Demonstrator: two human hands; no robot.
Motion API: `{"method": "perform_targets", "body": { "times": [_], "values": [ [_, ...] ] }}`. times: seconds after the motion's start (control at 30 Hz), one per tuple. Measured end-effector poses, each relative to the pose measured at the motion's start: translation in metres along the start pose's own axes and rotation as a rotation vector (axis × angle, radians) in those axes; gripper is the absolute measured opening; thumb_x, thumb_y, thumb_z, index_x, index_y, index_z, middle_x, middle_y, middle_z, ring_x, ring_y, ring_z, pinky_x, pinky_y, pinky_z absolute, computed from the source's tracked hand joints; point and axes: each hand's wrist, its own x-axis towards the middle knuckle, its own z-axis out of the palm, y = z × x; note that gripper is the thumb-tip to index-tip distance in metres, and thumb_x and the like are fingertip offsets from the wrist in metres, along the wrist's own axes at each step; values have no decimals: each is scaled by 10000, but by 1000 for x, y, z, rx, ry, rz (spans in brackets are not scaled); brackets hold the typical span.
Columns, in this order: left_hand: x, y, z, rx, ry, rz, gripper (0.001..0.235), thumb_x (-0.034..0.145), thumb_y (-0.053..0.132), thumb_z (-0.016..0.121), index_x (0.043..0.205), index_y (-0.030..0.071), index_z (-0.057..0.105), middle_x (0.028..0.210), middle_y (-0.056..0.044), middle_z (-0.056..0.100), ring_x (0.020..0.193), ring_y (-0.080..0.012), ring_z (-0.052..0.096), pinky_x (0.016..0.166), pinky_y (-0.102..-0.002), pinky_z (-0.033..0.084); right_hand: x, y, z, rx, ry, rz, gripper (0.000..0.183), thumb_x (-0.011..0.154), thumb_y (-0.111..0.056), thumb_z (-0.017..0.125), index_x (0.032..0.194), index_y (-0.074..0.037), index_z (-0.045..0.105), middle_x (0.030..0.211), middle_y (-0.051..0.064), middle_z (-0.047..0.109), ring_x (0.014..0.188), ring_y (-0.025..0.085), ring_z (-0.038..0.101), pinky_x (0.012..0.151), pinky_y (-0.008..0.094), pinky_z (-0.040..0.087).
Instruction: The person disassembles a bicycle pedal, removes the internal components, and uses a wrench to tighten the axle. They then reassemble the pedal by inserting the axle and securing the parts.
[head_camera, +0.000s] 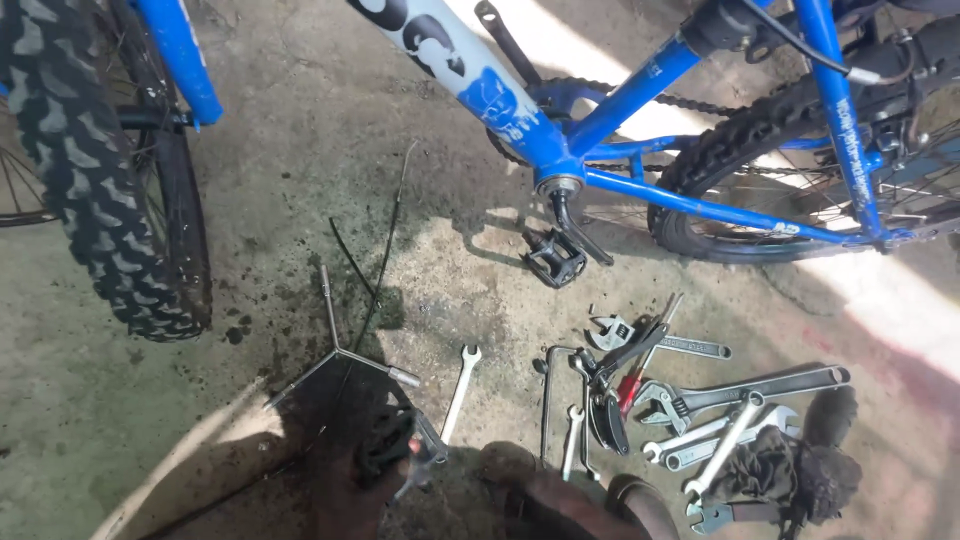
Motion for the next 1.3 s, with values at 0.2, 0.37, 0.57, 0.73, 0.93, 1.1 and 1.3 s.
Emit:
{"method": "perform_targets", "body": {
  "times": [0.2,0.37,0.57,0.73,0.93,1.1,1.3],
  "values": [
    [-4,-10,8,195,-378,-495,414,899,220,659,1291,107,730,914,-118,851,545,-111,474,508,-290,364,-40,-20,26,-394,-182,-302,284,931,-73,752,1212,-40,724,892,25,645,813,116,599,759,254,465],
    [-3,-8,55,-505,-160,-552,476,872,-11,703,1342,-27,630,1218,-201,705,1128,-310,635,989,-495,485,-97,-18,-3,-525,-234,-470,147,965,-140,752,1094,-79,719,896,9,647,821,126,576,805,293,406],
    [-2,25,82,-365,-67,-634,551,882,-20,633,1433,-34,607,1232,-225,702,1003,-261,597,798,-393,461,-91,-8,-6,-472,-207,-672,109,974,-121,702,995,-20,736,699,15,661,600,104,597,571,267,435],
    [-7,10,74,-401,-40,-670,578,860,-51,643,1435,-14,589,1259,-219,683,1021,-302,614,880,-499,486,-94,-4,-10,-476,-205,-586,75,993,-103,700,959,-45,733,729,4,639,629,99,535,595,277,390],
    [-11,3,73,-427,-132,-609,549,879,-65,664,1420,2,601,1244,-196,678,1044,-274,597,885,-476,469,-91,2,-14,-517,-230,-527,175,1040,-172,624,1000,-65,756,697,-7,586,604,94,505,578,279,377],
    [-10,-2,72,-236,-1,-558,567,789,-54,755,1350,-74,683,1070,-207,759,698,-190,550,625,-347,413,-60,16,-25,-509,-248,-546,218,1027,-198,611,1038,-49,770,716,-7,584,623,93,483,579,279,347],
    [-5,-8,50,355,-69,-180,300,736,46,843,1030,-12,819,795,-121,851,618,-185,752,570,-324,605,-88,-12,-22,-1070,-143,-243,346,953,-539,582,1045,-234,716,1017,-32,727,942,128,673,827,317,492]
  ]
}}
